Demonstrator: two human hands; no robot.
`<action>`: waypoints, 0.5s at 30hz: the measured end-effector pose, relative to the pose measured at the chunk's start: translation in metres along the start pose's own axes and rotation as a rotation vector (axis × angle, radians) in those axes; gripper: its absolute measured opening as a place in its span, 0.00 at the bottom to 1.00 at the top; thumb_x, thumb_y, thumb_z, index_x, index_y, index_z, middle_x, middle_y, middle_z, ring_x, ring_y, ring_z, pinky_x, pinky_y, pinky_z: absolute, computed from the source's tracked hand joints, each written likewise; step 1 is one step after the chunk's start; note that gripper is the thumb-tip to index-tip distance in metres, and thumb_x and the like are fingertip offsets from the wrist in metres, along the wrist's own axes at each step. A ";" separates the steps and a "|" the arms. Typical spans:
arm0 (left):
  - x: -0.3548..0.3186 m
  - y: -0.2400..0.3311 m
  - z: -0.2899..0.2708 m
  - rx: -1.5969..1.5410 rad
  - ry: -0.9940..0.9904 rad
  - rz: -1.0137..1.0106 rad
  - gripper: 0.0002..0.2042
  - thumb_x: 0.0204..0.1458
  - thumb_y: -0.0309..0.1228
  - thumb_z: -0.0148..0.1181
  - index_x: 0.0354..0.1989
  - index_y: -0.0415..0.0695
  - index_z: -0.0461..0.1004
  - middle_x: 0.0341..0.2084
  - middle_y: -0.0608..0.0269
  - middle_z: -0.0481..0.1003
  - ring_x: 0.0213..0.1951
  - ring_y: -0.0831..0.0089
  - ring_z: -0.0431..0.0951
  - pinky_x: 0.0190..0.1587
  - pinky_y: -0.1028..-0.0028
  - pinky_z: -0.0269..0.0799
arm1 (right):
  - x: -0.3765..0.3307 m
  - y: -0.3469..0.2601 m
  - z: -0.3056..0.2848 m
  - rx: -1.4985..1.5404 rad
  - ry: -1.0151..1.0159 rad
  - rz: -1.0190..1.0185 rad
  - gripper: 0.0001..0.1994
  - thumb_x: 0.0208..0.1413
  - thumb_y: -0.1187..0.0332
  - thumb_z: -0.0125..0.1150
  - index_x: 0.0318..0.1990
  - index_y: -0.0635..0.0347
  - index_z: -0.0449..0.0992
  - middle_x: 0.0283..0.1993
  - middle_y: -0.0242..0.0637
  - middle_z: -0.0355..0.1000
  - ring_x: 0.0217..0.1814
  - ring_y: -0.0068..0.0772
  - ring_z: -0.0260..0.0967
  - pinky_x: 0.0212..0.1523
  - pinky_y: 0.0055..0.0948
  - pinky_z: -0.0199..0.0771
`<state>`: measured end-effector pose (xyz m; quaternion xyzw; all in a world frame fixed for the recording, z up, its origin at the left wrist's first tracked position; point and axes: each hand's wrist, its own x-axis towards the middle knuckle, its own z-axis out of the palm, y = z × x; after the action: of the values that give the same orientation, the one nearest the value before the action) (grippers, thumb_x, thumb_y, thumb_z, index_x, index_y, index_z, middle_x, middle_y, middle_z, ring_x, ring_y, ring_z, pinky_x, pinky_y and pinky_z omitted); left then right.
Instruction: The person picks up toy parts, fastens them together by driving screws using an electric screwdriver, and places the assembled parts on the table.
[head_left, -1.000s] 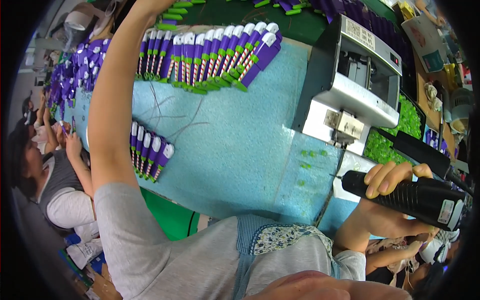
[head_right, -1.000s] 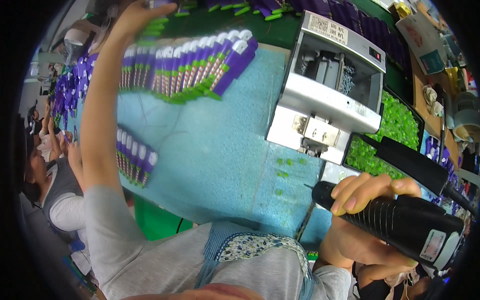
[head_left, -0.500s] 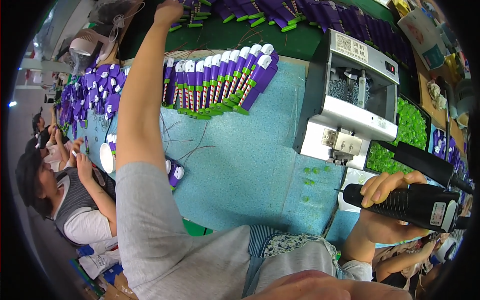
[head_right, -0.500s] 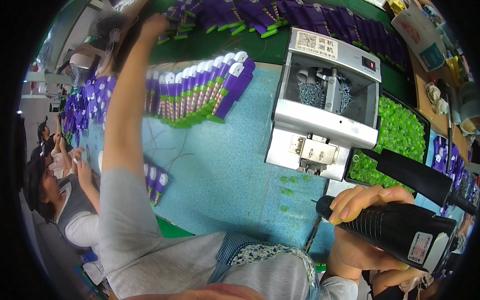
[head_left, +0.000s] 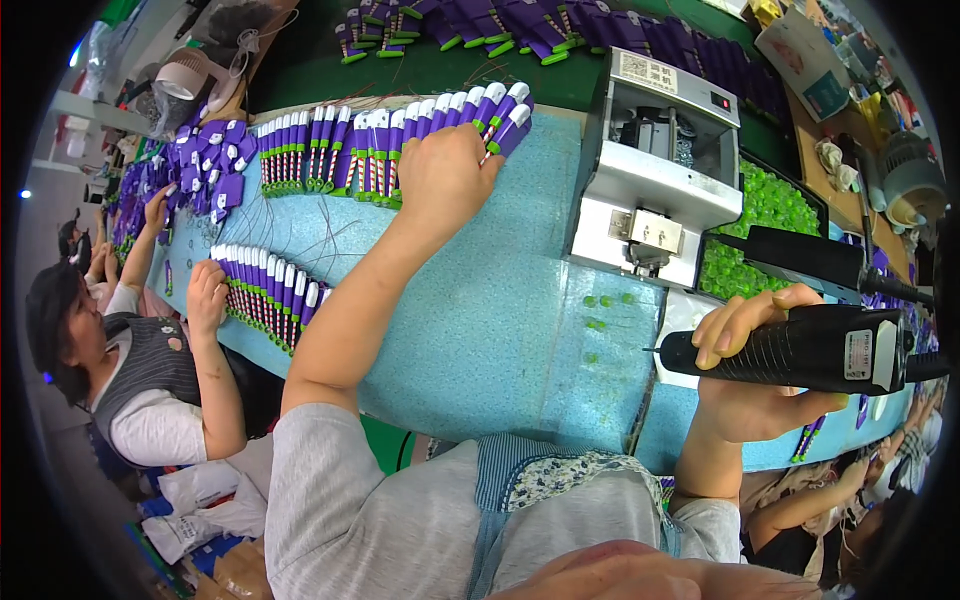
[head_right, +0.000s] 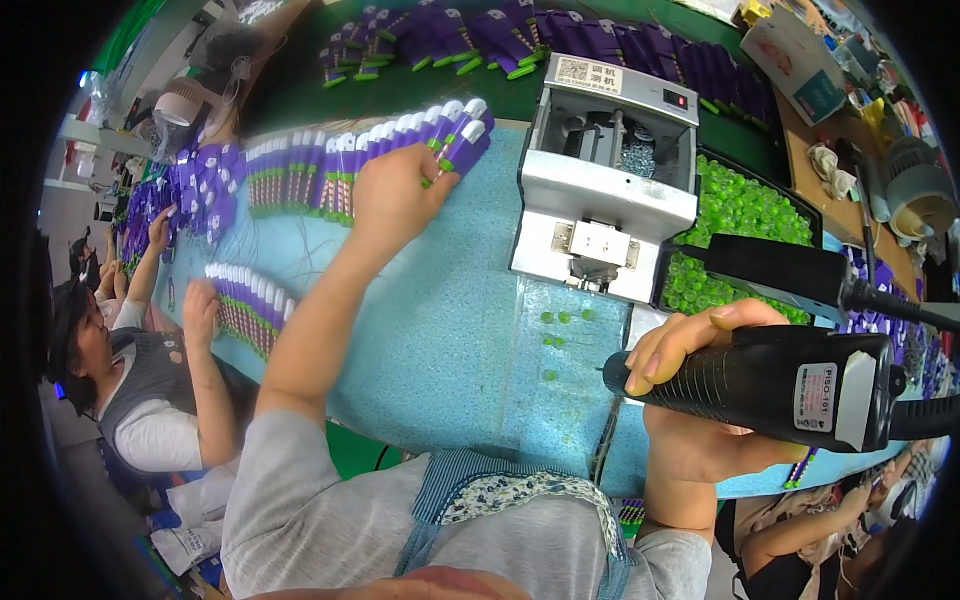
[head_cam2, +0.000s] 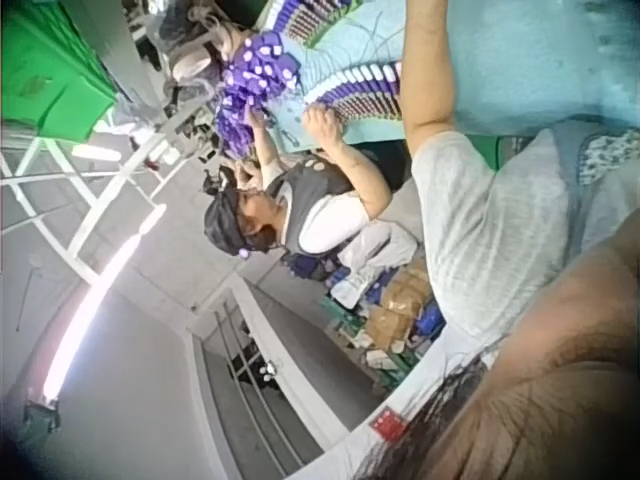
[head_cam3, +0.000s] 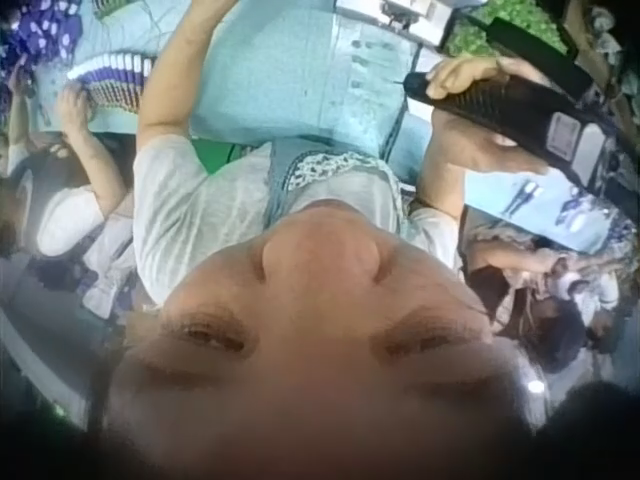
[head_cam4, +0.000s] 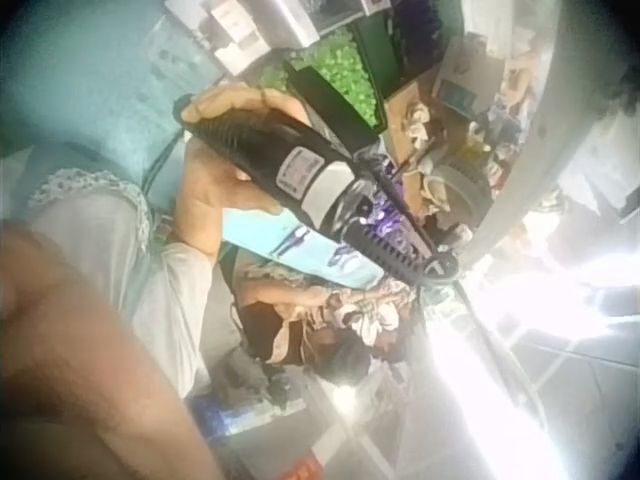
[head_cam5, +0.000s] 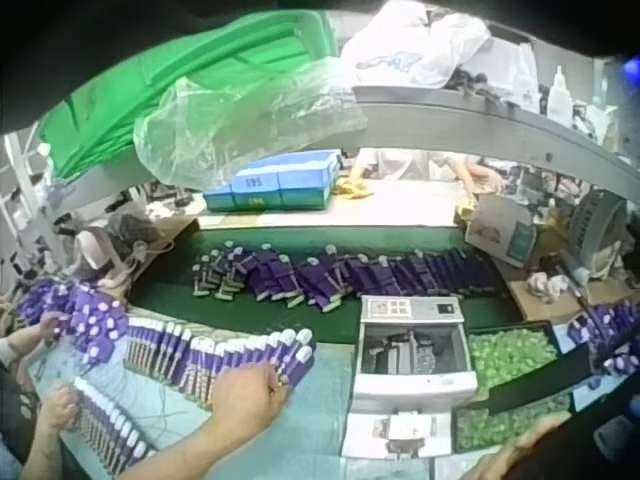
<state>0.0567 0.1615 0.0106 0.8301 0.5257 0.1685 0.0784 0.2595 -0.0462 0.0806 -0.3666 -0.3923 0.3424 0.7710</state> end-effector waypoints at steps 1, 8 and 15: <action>0.001 0.004 -0.001 -0.002 0.003 0.006 0.13 0.39 0.36 0.71 0.23 0.43 0.73 0.24 0.58 0.74 0.26 0.58 0.75 0.30 0.62 0.69 | -0.001 -0.002 -0.001 -0.002 0.001 -0.006 0.42 0.52 0.28 0.39 0.49 0.65 0.60 0.22 0.40 0.64 0.16 0.29 0.62 0.20 0.26 0.66; 0.024 0.020 0.022 0.139 0.385 0.086 0.18 0.35 0.38 0.73 0.28 0.41 0.72 0.31 0.53 0.72 0.32 0.56 0.73 0.35 0.61 0.69 | -0.002 0.000 0.004 0.030 -0.010 -0.001 0.42 0.52 0.28 0.37 0.49 0.66 0.59 0.21 0.40 0.64 0.16 0.30 0.61 0.19 0.27 0.66; 0.020 0.027 0.011 0.139 0.094 -0.099 0.25 0.34 0.40 0.74 0.34 0.36 0.69 0.29 0.48 0.75 0.35 0.54 0.78 0.37 0.61 0.74 | -0.007 -0.002 0.003 0.068 -0.015 0.003 0.42 0.53 0.28 0.36 0.49 0.66 0.59 0.21 0.41 0.64 0.16 0.30 0.61 0.19 0.27 0.66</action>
<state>0.0917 0.1685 0.0127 0.7977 0.5797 0.1661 0.0041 0.2536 -0.0522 0.0810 -0.3383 -0.3855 0.3595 0.7796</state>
